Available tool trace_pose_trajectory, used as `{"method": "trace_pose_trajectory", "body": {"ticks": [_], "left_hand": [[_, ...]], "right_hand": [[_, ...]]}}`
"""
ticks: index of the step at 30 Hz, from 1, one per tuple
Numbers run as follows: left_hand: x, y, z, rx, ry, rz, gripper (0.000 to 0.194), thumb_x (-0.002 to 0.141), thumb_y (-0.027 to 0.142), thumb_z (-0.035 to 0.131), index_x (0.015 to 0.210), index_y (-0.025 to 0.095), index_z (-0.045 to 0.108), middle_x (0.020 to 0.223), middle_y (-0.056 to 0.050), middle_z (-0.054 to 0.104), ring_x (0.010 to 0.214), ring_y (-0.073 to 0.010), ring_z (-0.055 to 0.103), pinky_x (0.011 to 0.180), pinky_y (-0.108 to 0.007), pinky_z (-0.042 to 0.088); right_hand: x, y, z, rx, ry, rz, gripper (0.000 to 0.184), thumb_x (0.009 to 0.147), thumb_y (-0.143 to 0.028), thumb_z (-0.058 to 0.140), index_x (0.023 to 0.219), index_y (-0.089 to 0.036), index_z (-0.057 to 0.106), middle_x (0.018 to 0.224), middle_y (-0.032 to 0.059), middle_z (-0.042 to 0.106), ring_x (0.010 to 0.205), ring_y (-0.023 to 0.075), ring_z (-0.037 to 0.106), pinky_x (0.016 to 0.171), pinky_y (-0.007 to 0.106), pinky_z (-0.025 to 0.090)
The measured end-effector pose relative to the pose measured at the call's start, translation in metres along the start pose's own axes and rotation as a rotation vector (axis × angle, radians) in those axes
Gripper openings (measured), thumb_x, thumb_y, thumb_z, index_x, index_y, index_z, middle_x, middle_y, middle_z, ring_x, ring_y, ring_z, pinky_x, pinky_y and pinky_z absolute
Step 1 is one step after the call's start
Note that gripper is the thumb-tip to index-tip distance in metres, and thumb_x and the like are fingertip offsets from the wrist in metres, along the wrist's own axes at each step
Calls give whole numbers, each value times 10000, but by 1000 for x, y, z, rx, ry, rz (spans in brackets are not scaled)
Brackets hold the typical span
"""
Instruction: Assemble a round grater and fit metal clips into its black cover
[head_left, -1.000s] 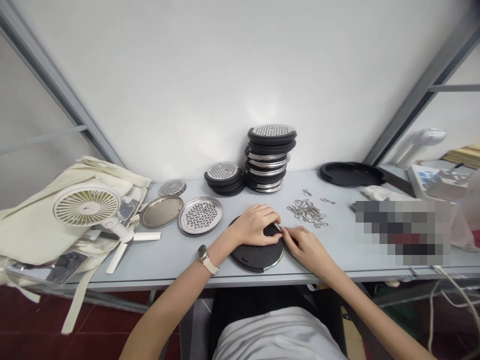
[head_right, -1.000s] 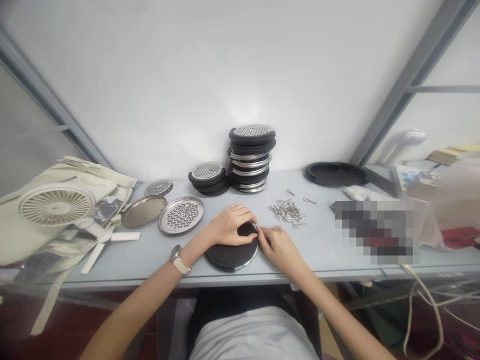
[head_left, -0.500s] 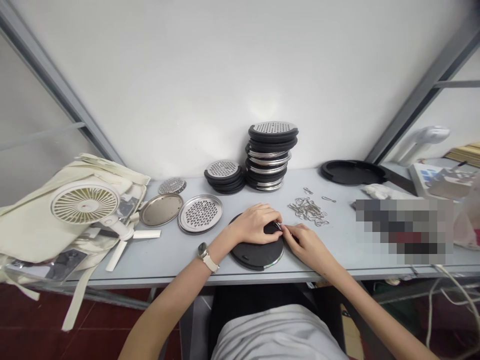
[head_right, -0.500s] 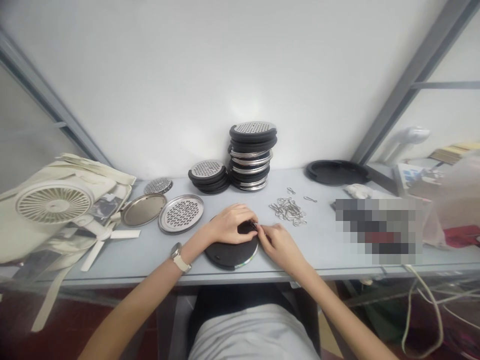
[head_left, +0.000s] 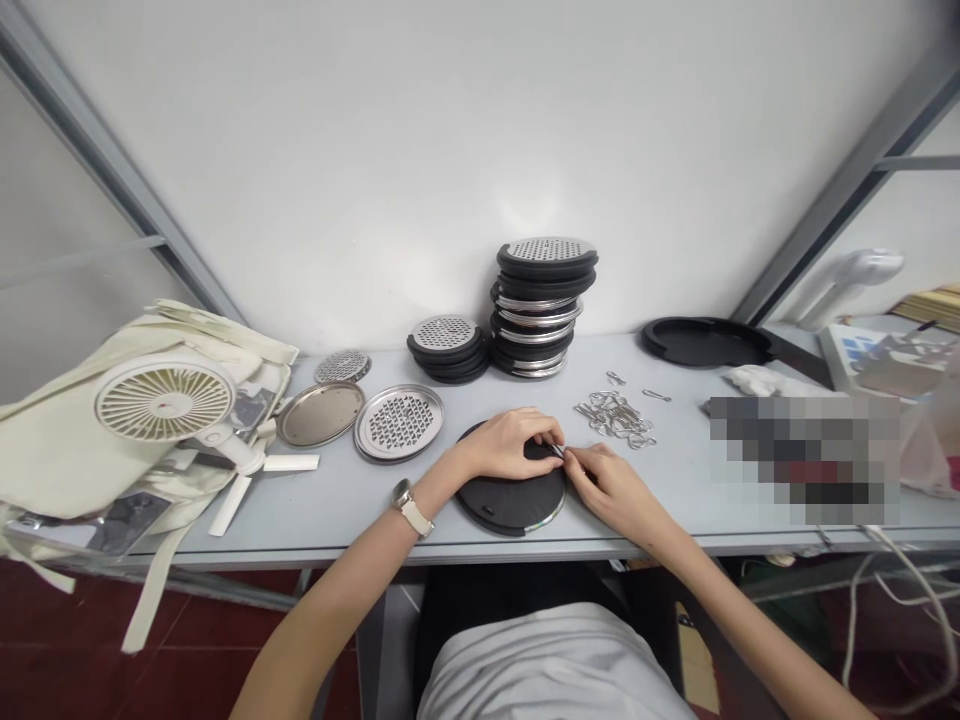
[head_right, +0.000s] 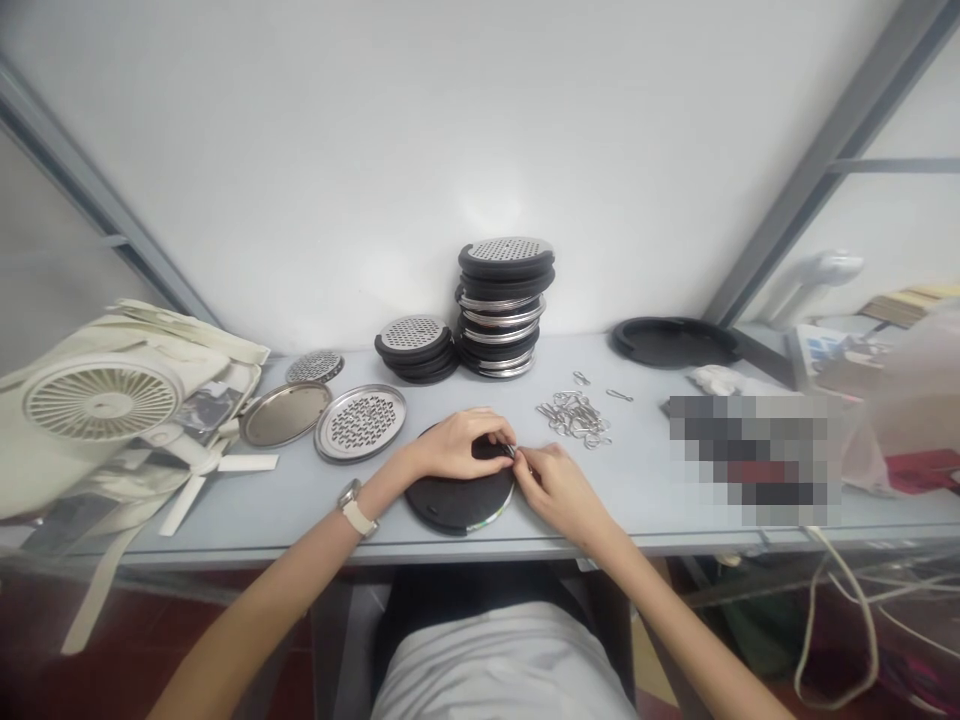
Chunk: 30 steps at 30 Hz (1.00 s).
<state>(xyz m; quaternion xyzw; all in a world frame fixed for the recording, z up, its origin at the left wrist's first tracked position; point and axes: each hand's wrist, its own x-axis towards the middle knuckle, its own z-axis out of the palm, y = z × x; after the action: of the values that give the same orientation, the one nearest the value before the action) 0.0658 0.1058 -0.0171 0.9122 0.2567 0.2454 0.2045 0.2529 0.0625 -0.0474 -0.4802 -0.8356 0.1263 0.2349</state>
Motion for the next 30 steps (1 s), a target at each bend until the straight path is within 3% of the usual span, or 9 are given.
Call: {"method": "trace_pose_trajectory", "body": {"ticks": [10, 21, 30], "left_hand": [[1, -2, -1, 2, 11, 41, 140, 768, 177, 601, 906, 165, 579, 869, -31, 626, 846, -146, 550, 830, -269, 436], [1, -1, -3, -15, 19, 46, 189, 721, 179, 625, 903, 157, 583, 843, -24, 623, 801, -134, 547, 803, -253, 442], [1, -2, -2, -128, -6, -27, 199, 716, 153, 610, 915, 149, 604, 839, -27, 635, 762, -114, 566, 732, -218, 458]], "right_hand": [[0, 1, 0, 21, -6, -8, 371, 968, -296, 295, 622, -216, 404, 520, -7, 505, 516, 154, 475, 621, 275, 343], [0, 3, 1, 24, -13, -10, 375, 972, -312, 290, 650, -211, 453, 559, 10, 542, 567, 176, 513, 639, 282, 343], [-2, 4, -1, 55, -21, -29, 387, 975, -322, 289, 646, -207, 457, 576, 17, 548, 580, 177, 511, 658, 296, 352]]}}
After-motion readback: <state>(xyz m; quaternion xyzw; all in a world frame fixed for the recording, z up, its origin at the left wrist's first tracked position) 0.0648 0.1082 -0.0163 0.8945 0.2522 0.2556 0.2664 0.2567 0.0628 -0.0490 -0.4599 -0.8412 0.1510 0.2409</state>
